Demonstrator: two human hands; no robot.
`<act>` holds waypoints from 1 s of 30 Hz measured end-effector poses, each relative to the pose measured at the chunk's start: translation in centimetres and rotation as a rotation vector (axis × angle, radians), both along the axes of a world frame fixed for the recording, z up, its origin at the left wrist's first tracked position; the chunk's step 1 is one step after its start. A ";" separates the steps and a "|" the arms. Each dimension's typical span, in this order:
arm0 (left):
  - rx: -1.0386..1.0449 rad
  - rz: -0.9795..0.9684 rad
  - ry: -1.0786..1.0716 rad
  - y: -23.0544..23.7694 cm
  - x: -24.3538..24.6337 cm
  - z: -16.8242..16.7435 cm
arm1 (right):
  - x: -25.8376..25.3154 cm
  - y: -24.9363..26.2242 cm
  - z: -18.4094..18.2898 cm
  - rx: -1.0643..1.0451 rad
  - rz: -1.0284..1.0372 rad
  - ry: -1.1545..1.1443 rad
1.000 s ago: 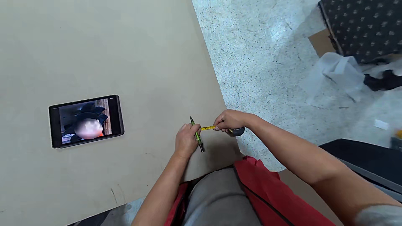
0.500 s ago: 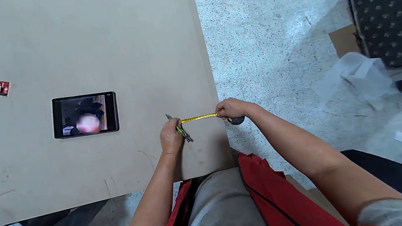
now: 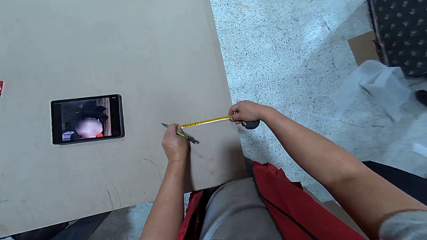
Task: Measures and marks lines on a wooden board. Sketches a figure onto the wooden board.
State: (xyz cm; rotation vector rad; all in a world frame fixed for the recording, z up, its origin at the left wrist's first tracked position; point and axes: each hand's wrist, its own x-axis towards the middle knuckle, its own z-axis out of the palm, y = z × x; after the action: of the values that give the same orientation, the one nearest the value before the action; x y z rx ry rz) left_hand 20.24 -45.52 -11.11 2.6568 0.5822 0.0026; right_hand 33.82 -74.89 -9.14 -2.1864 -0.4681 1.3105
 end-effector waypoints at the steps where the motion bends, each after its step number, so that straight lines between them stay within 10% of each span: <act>1: -0.001 0.008 -0.001 0.0 0.0 0.0 | 0.0 0.0 0.0 0.000 -0.002 0.001; 30: -0.035 0.113 -0.016 2.3 -1.4 0.4 | -0.3 0.4 0.5 -0.035 -0.022 -0.019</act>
State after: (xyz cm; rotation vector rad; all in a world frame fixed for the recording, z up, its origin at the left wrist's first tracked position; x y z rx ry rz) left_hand 18.86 -43.21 -10.69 2.5838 0.7200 0.0464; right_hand 33.48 -74.49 -8.64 -2.2281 -0.4310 1.2965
